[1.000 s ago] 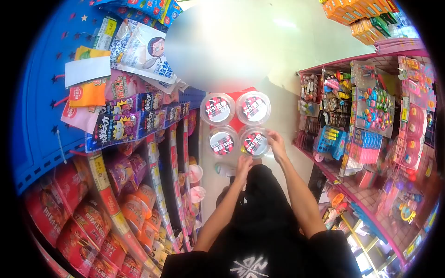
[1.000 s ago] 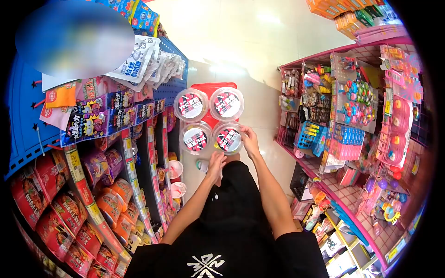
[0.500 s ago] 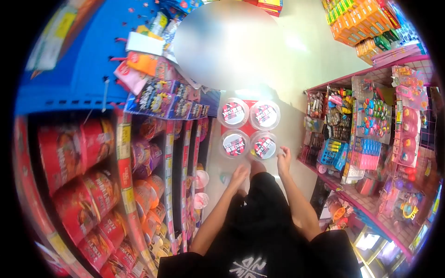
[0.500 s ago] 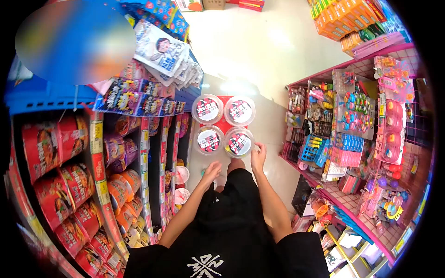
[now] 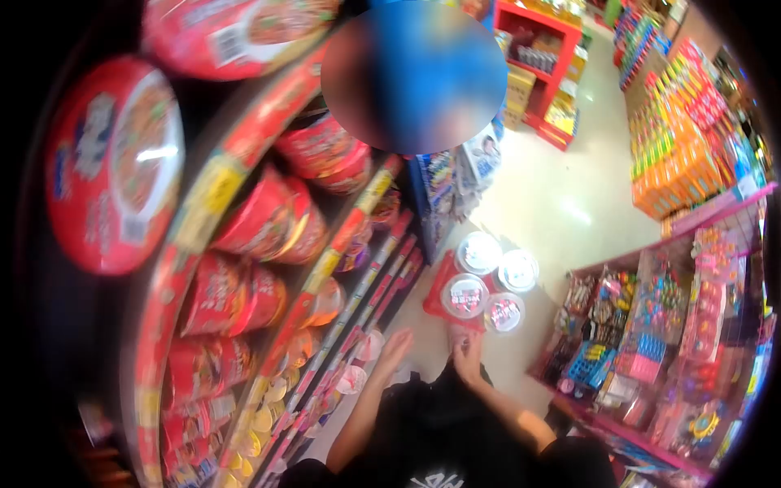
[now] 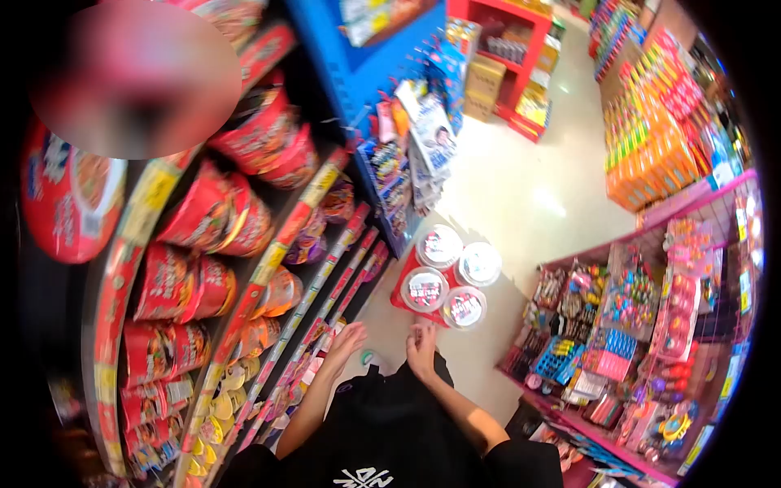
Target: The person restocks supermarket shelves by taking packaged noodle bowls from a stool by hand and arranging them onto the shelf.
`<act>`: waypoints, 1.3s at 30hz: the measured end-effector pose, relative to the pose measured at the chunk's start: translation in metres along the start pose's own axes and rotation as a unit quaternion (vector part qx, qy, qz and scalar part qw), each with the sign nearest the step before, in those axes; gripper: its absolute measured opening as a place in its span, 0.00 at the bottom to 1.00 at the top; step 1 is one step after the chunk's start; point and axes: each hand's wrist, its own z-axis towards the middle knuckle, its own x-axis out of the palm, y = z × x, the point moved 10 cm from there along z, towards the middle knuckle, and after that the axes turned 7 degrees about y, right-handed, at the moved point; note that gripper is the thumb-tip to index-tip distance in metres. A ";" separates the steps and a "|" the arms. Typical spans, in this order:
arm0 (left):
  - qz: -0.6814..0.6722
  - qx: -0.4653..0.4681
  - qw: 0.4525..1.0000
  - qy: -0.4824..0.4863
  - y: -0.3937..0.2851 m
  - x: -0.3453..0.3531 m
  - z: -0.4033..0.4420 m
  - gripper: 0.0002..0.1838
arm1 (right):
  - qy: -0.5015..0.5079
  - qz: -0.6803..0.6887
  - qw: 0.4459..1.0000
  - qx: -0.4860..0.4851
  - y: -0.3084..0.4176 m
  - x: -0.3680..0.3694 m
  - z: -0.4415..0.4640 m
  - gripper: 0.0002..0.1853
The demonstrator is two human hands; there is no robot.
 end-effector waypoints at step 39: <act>0.026 0.479 0.606 -0.635 -0.301 -0.315 -0.696 0.50 | 0.522 -0.151 0.613 -0.574 0.667 0.480 -0.329 0.38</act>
